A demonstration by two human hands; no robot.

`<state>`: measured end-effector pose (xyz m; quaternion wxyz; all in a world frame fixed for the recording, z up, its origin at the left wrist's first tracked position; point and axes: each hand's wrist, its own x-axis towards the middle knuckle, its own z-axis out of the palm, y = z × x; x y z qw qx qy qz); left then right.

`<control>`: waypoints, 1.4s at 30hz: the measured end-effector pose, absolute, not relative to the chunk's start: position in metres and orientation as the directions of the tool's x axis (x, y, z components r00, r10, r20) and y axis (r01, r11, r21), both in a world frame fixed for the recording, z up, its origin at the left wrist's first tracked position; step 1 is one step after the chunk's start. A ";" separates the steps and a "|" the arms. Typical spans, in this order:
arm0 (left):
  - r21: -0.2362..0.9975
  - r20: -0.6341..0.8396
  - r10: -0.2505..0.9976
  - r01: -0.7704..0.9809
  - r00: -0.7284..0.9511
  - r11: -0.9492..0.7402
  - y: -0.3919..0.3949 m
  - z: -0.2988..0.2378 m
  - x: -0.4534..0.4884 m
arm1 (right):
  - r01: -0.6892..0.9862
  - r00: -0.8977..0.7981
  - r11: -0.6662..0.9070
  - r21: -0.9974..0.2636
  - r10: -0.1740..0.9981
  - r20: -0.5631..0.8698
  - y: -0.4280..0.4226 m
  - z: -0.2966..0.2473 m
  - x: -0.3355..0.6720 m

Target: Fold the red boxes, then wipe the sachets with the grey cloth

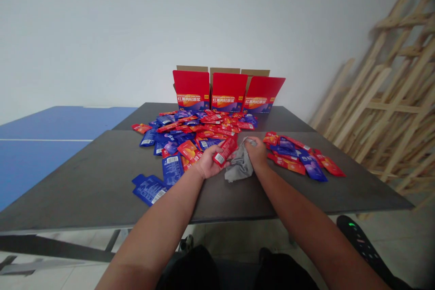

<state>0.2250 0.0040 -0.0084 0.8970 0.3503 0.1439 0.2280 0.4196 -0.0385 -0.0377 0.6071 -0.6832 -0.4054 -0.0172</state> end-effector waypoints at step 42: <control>0.633 0.012 0.656 -0.514 0.754 0.579 0.009 -0.005 0.226 | 0.726 0.524 0.146 -0.672 0.515 0.678 -0.049 -0.024 0.412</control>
